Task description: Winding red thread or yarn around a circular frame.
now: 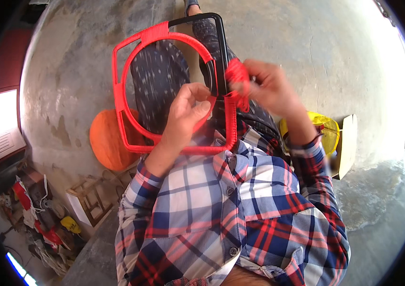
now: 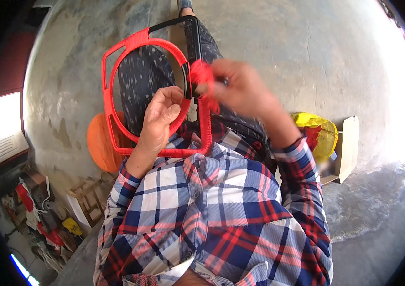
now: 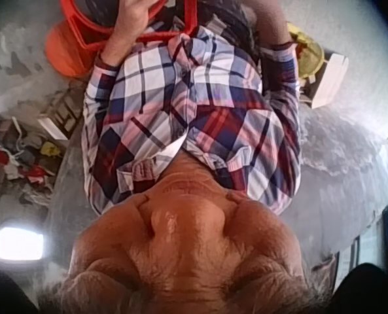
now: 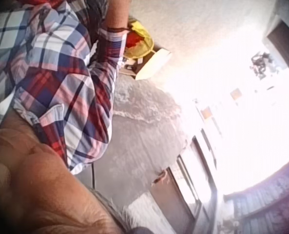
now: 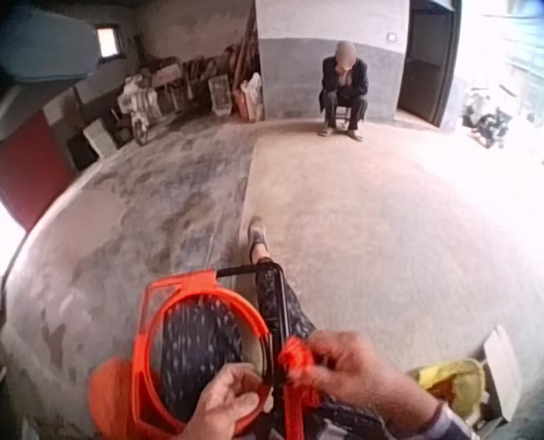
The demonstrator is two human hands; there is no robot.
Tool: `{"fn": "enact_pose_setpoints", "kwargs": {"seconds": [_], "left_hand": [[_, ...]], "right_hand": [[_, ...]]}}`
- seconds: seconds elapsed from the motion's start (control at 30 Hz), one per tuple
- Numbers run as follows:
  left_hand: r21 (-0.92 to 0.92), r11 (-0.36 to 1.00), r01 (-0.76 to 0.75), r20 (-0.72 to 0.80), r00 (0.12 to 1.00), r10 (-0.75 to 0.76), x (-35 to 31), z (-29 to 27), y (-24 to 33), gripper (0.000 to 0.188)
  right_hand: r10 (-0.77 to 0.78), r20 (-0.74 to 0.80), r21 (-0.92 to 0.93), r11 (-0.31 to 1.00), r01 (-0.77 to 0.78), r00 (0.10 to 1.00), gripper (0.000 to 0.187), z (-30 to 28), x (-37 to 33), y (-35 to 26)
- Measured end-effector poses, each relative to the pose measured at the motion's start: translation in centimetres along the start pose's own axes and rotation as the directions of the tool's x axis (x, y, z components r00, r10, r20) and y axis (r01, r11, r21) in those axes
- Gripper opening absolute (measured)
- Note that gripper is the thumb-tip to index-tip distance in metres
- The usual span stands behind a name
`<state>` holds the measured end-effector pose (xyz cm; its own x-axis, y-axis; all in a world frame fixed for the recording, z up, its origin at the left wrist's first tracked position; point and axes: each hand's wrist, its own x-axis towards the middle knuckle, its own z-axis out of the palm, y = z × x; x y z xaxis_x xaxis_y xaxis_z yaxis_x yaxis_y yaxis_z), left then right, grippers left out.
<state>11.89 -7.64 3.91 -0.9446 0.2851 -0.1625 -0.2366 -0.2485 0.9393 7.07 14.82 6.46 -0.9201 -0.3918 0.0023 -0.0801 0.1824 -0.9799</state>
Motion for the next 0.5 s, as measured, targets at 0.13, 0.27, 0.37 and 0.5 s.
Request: {"fn": "enact_pose_setpoints", "kwargs": {"seconds": [0.13,0.27,0.37,0.5], "left_hand": [[-0.1,0.982,0.16,-0.031,0.986,-0.164,0.9,-0.2,-1.4,0.037],[-0.111,0.956,0.27,0.001,0.962,-0.271,1.4,-0.2,-1.3,0.037],[-0.046,0.948,0.314,0.076,0.948,-0.31,1.5,-0.1,-0.7,0.037],[0.027,0.931,0.364,0.087,0.927,-0.365,1.4,0.4,-0.5,0.03]], "right_hand": [[0.249,0.25,-0.188,0.96,-0.205,0.936,0.021,-6.3,0.6,1.8],[0.398,0.116,-0.004,0.916,-0.401,0.91,0.018,-8.9,-0.2,5.2],[0.189,-0.306,0.879,0.433,0.2,0.933,0.015,-10.7,-0.8,9.7],[0.24,-0.38,0.89,0.357,0.283,0.893,0.014,-12.1,-1.7,11.9]]}}
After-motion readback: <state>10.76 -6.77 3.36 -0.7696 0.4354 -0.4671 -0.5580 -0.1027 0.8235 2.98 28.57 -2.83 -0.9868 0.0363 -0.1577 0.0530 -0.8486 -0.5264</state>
